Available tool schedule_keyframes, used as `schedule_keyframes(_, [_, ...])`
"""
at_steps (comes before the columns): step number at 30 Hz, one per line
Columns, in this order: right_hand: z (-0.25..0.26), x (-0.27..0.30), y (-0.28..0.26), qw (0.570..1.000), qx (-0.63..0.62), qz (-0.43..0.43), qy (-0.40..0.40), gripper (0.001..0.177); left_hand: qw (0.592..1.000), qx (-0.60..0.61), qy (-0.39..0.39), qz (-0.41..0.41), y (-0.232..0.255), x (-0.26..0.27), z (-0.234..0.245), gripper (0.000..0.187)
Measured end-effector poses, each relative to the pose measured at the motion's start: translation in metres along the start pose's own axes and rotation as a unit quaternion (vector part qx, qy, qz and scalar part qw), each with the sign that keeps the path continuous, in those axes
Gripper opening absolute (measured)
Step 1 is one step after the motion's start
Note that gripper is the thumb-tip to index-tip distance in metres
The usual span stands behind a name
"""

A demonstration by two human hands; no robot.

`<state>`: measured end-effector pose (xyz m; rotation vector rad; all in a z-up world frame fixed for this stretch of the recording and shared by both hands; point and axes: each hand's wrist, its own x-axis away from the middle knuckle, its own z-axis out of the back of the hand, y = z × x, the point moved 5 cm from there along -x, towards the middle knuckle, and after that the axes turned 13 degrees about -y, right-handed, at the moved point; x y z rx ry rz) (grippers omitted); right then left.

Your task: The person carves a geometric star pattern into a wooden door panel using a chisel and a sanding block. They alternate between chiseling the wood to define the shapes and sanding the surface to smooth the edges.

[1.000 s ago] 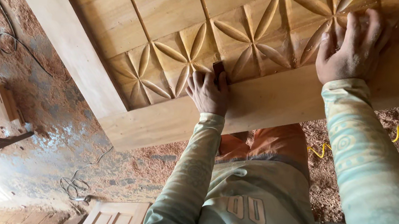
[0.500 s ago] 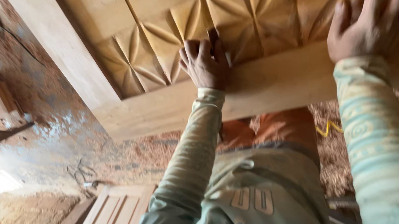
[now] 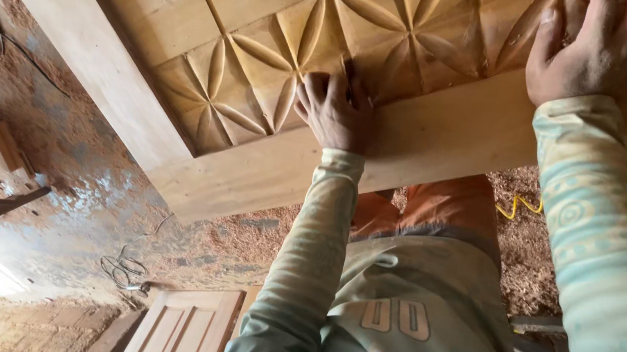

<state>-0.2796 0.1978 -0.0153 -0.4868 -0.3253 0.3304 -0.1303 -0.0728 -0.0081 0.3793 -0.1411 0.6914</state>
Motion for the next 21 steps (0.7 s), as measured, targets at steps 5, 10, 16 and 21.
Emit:
schedule_keyframes(5, [-0.012,0.010,0.015,1.000,0.022,-0.018,-0.009,0.053,0.994,-0.040,0.073,-0.067,0.002,0.003,0.003,0.014])
schedule_keyframes(10, [-0.018,0.002,0.019,1.000,0.000,-0.001,0.007,0.055,0.998,0.013,0.046,-0.036,0.007,-0.005,-0.002,0.018])
schedule_keyframes(16, [-0.013,0.005,0.016,0.999,0.032,0.002,-0.003,0.058,0.998,-0.004,0.044,-0.036,0.006,0.009,0.002,0.019])
schedule_keyframes(21, [-0.001,-0.002,-0.001,1.000,0.004,-0.012,-0.007,0.057,0.998,0.004,0.042,-0.040,0.000,-0.001,-0.002,0.014])
